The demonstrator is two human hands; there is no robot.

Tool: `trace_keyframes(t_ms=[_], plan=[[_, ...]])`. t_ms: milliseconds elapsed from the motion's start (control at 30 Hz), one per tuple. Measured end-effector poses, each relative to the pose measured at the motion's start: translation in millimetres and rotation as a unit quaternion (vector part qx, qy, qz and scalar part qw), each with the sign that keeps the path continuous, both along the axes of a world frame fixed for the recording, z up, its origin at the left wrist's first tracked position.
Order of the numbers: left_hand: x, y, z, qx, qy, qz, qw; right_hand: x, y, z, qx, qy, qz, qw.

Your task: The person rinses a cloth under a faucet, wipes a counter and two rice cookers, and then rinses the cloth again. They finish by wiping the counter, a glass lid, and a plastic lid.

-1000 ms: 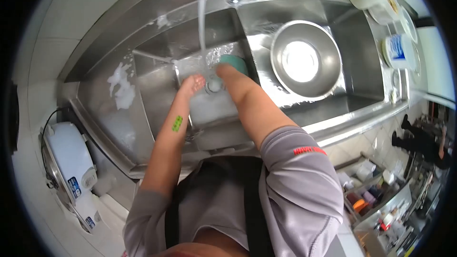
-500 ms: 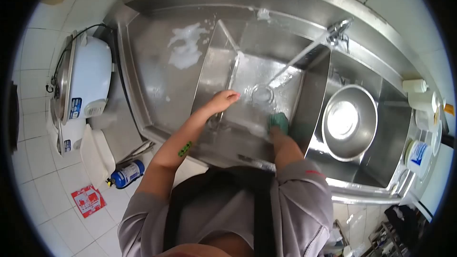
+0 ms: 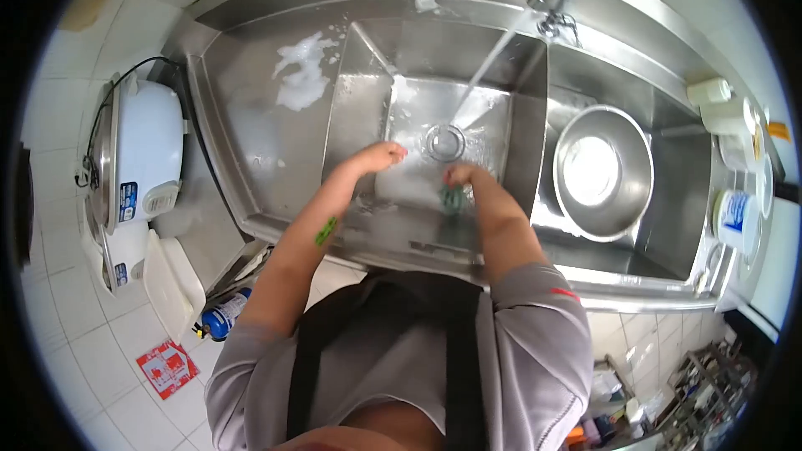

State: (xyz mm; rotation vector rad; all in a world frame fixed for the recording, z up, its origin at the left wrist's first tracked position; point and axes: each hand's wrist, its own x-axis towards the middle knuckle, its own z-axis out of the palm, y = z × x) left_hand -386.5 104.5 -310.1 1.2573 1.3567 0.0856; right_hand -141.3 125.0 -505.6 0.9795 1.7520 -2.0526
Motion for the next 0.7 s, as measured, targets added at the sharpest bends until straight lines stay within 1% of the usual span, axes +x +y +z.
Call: trace_keyframes(t_ms=[33,67,100,133,167,200,233,267,300,333,367,400,433,467,500,533,567,600,633,667,700], plan=[[0.0,7.5,-25.6,0.108,0.042,-0.039,0.993,-11.1,22.0,46.2,-0.009,0.026,0.061,0.998],[4.0,9.5,-44.2,0.212,0.081,-0.075,0.971,-19.8,38.2,68.5,-0.062,0.064,0.044,0.995],[12.3,9.3,-45.6,0.209,0.073,-0.081,0.972,-25.9,47.4,105.0,-0.03,0.074,0.05,0.996],[20.4,17.9,-41.1,0.212,0.097,-0.079,0.969,-30.9,64.6,145.1,0.012,0.085,0.056,0.995],[27.2,25.6,-34.3,0.214,0.121,-0.077,0.966,-32.0,78.3,173.6,0.032,0.116,0.031,0.992],[33.7,36.6,-17.9,0.22,0.115,-0.082,0.965,-29.8,91.8,197.0,0.055,0.146,0.008,0.988],[39.2,51.5,6.3,0.145,0.072,-0.027,0.987,-25.9,107.1,216.7,0.073,0.154,-0.021,0.985],[42.3,65.9,21.9,0.066,0.028,0.026,0.997,-20.8,118.9,235.4,0.091,0.162,-0.05,0.981],[38.3,80.6,-2.0,0.109,-0.108,0.088,0.984,-14.9,126.4,258.3,0.083,0.127,-0.139,0.979],[39.9,92.5,-1.1,0.176,-0.106,0.112,0.972,-8.6,132.1,274.9,0.075,0.094,-0.227,0.966],[38.2,111.0,-1.0,0.194,-0.09,0.089,0.973,-2.1,143.8,276.4,0.043,0.079,-0.337,0.937],[39.4,129.1,0.4,0.212,-0.072,0.064,0.973,6.5,155.2,277.0,-0.01,0.11,-0.423,0.899],[47.8,139.7,13.4,0.217,-0.075,0.056,0.972,12.5,160.0,286.8,-0.028,0.136,-0.45,0.882],[55.5,149.3,26.0,0.247,-0.021,0.065,0.967,17.7,163.2,295.1,-0.047,0.162,-0.477,0.863],[63.7,156.2,38.4,0.276,0.032,0.073,0.958,21.0,164.4,304.9,-0.043,0.163,-0.484,0.859],[71.7,165.1,45.8,0.28,0.03,0.065,0.957,22.8,166.9,316.8,-0.04,0.161,-0.458,0.873],[79.7,171.6,52.1,0.242,-0.033,0.083,0.966,24.5,168.0,327.9,-0.038,0.156,-0.432,0.888],[87.7,177.0,55.7,0.201,-0.096,0.102,0.97,27.1,170.0,339.6,-0.034,0.157,-0.437,0.885],[98.4,177.6,61.2,0.257,-0.039,0.15,0.954,30.1,173.4,349.0,-0.057,0.188,-0.429,0.882],[104.0,178.4,67.0,0.257,-0.042,0.146,0.954,32.2,173.8,356.0,-0.081,0.218,-0.419,0.878],[110.5,175.7,90.8,0.186,-0.095,0.142,0.968,34.9,181.1,352.5,-0.078,0.229,-0.397,0.885]])
